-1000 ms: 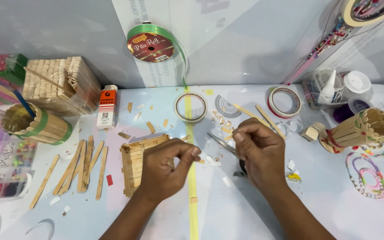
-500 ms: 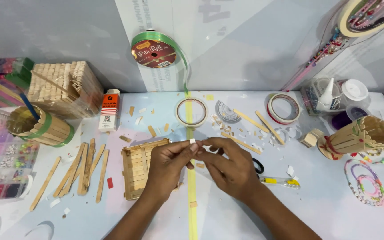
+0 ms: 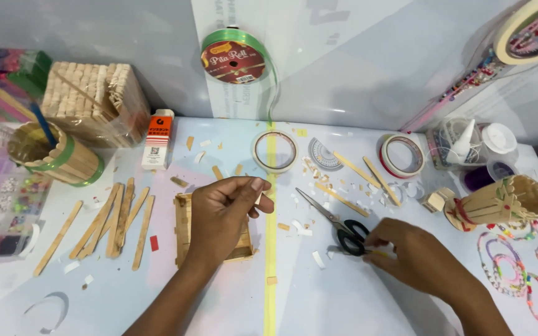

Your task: Assembling a small box using popsicle sticks and double-sided tape.

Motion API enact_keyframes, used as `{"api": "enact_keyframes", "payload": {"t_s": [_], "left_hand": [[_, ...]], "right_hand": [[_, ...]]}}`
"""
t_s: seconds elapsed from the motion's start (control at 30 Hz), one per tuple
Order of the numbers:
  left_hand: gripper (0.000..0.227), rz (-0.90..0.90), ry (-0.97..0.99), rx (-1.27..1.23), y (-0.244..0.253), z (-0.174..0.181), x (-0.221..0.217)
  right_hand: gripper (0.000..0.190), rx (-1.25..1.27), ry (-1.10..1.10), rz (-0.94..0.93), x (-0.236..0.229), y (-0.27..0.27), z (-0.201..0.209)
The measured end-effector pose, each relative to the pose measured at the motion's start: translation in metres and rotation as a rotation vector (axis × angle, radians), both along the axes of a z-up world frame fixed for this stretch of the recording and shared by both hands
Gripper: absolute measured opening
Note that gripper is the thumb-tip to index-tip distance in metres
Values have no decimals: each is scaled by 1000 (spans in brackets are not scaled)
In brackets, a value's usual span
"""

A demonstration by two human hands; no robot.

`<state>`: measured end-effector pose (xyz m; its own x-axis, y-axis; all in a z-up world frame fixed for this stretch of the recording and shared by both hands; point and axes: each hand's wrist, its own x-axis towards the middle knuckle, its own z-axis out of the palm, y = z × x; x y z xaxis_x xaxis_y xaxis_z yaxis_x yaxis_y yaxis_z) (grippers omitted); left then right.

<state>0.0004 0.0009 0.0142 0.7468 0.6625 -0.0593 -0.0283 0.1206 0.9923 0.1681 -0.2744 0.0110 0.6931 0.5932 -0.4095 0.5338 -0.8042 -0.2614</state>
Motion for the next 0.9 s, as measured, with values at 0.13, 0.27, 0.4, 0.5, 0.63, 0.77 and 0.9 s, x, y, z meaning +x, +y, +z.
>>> {"api": "enact_keyframes", "payload": {"t_s": [0.13,0.27,0.4,0.5,0.63,0.77,0.9], "left_hand": [[29,-16,15,-32,1,-4,2],[28,-84,-64,-16,3,-15,4],[26,-121,-141,-38,5,-20,6],[24,-105,-171,-90,5,-18,6],[25,-83,-173,-134,5,-18,6],[30,-108,-237,-129,4,-22,7],[23,-108,-251,-62,2,-21,5]], "right_hand": [[37,-120,52,-146,-5,-4,-4],[20,40,165,-139,6,-20,-28],[16,60,124,111,8,-25,-25],[12,37,199,74,10,-29,-13],[10,343,449,-39,8,-24,-5],[28,686,471,-30,-3,6,0],[55,797,304,73,-17,42,15]]}}
